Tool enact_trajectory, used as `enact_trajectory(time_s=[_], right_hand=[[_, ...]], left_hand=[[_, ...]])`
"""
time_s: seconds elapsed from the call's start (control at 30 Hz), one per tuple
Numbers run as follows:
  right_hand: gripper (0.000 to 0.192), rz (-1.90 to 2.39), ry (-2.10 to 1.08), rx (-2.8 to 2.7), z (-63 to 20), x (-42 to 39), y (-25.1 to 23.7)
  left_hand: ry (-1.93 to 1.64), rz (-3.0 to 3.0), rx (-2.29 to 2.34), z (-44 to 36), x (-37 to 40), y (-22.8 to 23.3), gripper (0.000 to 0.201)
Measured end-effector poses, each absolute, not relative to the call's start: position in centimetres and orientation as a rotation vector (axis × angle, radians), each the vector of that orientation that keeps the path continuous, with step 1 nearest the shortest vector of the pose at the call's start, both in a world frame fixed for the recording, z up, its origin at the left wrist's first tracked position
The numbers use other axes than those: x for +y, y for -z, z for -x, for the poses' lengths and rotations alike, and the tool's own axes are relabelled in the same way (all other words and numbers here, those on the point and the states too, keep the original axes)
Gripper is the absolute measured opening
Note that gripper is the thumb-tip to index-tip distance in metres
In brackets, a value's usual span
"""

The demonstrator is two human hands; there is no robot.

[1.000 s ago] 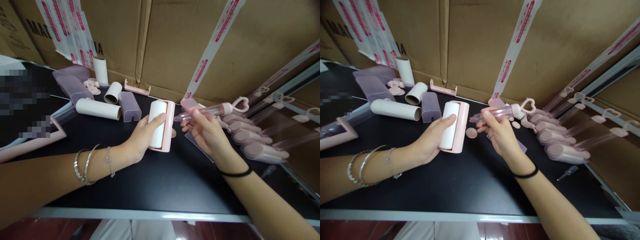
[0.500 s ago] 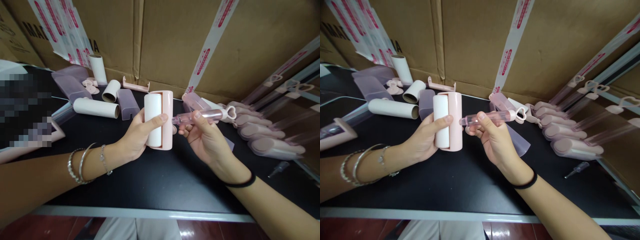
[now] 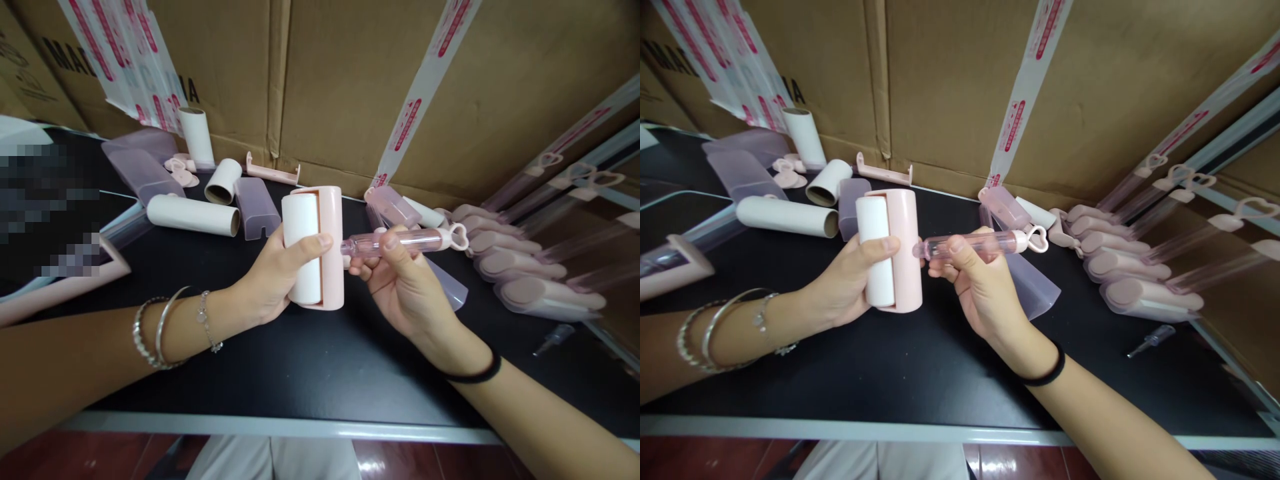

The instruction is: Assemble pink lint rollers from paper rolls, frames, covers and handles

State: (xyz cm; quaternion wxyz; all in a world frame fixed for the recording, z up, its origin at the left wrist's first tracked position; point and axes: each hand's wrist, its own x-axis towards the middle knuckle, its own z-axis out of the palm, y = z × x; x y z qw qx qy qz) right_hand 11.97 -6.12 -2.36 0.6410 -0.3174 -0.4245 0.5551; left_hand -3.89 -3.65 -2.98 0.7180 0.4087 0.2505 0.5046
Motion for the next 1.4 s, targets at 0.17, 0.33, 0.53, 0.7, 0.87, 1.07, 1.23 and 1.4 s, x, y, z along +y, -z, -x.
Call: enact_trajectory(time_s=[0.17,0.33,0.53,0.7,0.87,1.07,1.23,1.4], right_hand=[[0.025,0.656,-1.287,-1.015,-11.8,-6.3,2.7],[0.025,0.669,-1.266,-1.062,-11.8,-6.6,2.7],[0.025,0.727,-1.167,-1.095,-11.3,-7.0,2.8],[0.023,0.692,-1.071,-1.151,-10.8,-7.4,3.0],[0.025,0.744,-1.071,-1.062,-11.4,-7.0,1.7],[0.027,0.811,-0.962,-0.943,-12.9,-6.4,-0.4],[0.031,0.851,-1.06,-0.743,-13.5,-5.6,0.2],[0.024,0.865,-1.117,-0.622,-14.0,-5.0,0.4]], left_hand=[[-1.107,-0.923,0.558,4.0,-3.7,3.1,0.045],[-1.092,-0.973,0.577,4.2,-3.7,3.3,0.042],[-1.08,-1.002,0.592,4.2,-4.1,3.2,0.044],[-1.059,-1.031,0.529,4.1,-4.2,3.1,0.042],[-1.087,-1.156,0.552,3.8,-3.8,2.9,0.043],[-1.223,-2.092,0.934,7.4,-0.3,-0.7,0.045],[-0.734,-2.564,1.479,9.7,2.9,0.2,0.037],[-0.946,-2.433,1.307,8.8,2.9,1.3,0.015]])
